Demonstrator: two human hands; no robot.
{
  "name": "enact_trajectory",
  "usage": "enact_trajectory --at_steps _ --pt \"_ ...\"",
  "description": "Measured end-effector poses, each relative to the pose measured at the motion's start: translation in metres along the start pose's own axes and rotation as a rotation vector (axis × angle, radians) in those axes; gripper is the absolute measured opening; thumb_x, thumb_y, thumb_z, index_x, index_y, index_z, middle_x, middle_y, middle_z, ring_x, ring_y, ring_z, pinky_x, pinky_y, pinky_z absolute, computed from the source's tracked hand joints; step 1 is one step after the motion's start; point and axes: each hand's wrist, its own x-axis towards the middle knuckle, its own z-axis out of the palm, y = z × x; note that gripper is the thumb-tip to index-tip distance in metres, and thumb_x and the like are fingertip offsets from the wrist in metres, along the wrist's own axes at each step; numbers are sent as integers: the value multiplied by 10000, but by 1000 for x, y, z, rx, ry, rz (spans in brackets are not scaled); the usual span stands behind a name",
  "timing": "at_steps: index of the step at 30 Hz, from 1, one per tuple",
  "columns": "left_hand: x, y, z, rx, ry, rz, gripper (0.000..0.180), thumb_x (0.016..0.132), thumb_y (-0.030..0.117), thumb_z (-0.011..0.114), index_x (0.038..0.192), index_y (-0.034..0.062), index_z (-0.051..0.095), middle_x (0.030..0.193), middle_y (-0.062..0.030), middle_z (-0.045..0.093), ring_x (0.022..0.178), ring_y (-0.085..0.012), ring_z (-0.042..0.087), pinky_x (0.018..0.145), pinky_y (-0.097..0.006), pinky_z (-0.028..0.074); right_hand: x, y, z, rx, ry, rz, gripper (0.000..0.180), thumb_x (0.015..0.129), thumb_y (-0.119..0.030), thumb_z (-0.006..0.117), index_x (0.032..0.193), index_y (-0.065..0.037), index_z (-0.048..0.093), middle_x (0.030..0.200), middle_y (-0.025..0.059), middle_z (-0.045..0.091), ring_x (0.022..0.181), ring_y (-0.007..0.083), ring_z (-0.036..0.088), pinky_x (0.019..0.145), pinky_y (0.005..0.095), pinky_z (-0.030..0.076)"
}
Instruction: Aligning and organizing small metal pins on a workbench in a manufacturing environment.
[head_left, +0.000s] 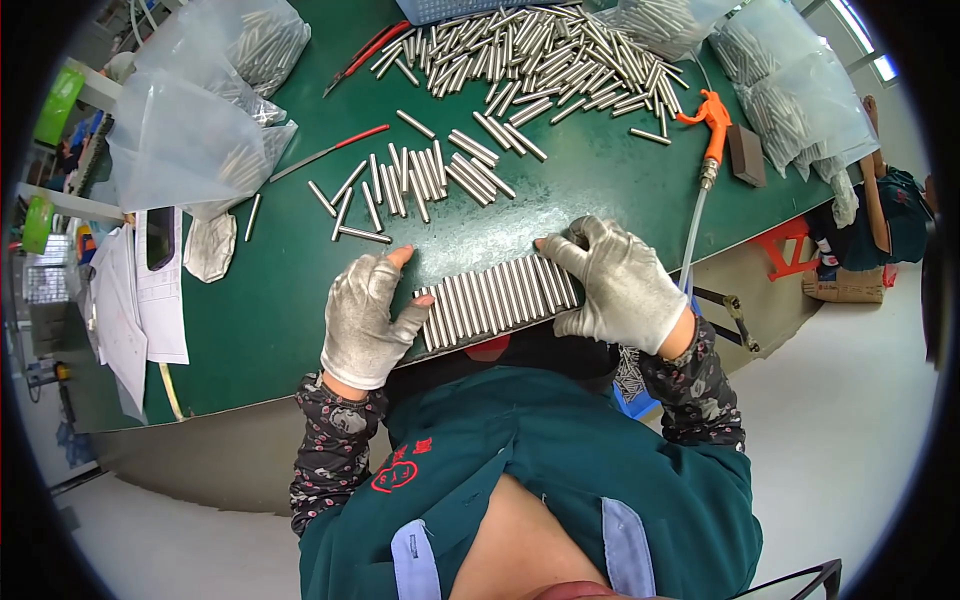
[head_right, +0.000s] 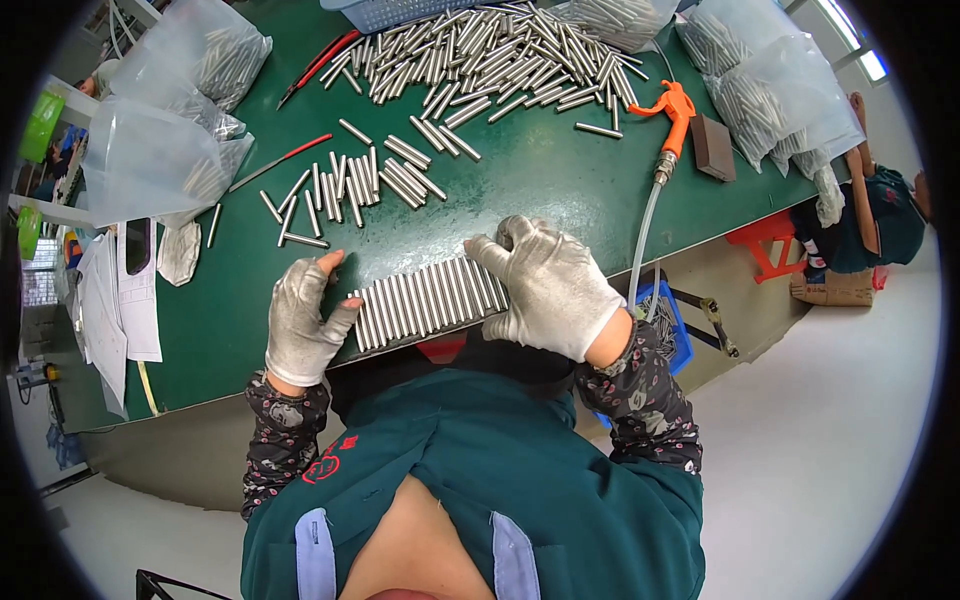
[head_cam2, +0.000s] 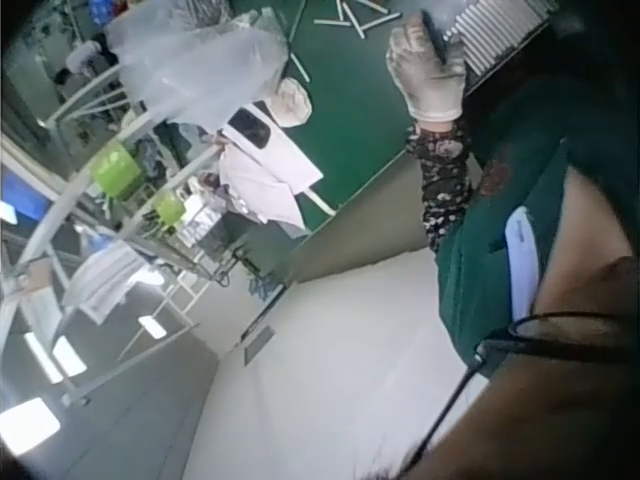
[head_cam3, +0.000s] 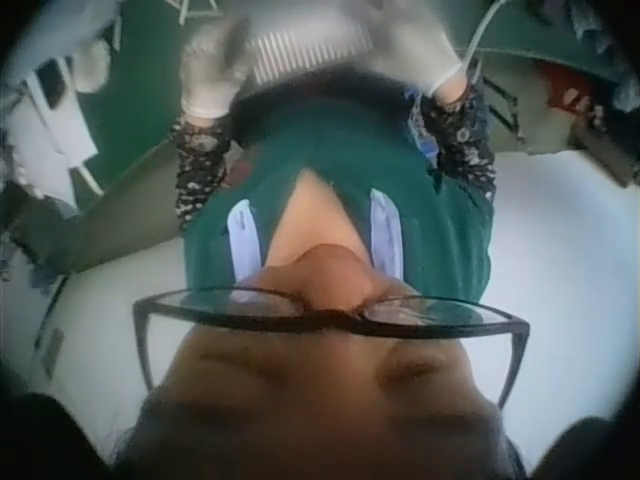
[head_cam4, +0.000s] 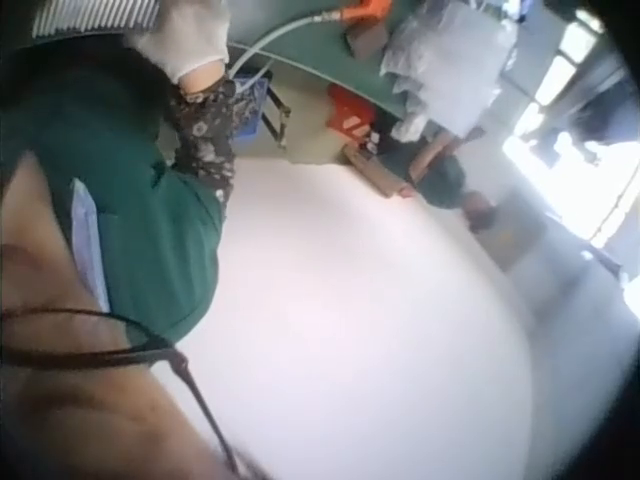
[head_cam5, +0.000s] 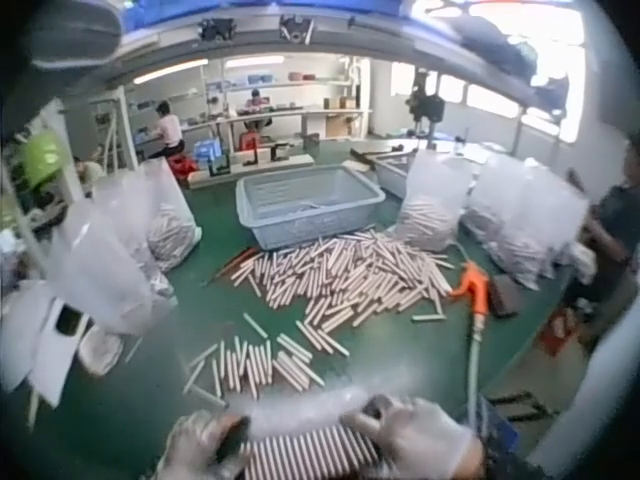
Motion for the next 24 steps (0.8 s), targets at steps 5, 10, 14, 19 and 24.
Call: enact_trajectory --at_steps 5,10,14,19,24 --pt "0 2 0 22 32 -1 483 723 229 732 1142 58 563 866 -111 536 806 -304 545 741 -409 443 2 -2 5 -12 78 -26 614 643 -384 753 1147 -94 555 1001 157 558 909 341 584 791 436 477" --pt "0 1 1 26 40 -1 477 720 206 731 1143 61 566 861 -110 535 804 -303 545 740 -407 443 4 3 6 121 84 -7 626 587 -336 764 1129 -85 578 987 161 561 915 365 570 807 446 477" --pt "1 2 1 16 32 -9 468 720 181 726 1144 61 567 854 -109 533 799 -299 543 738 -406 443 1 15 4 361 140 -83 602 574 -298 752 1096 -62 567 936 164 575 892 370 573 798 434 474" --pt "0 0 1 -1 28 -11 459 722 171 721 1140 59 568 847 -108 531 795 -297 543 736 -406 443 -8 24 -6 114 248 109 461 665 -78 586 1121 -50 524 874 174 619 820 386 595 742 435 493" --pt "0 1 0 -5 29 -15 446 727 159 713 1136 56 568 842 -108 528 793 -297 543 731 -405 444 -6 22 1 38 359 157 404 679 29 549 1056 -113 565 861 122 623 852 326 601 745 419 487"
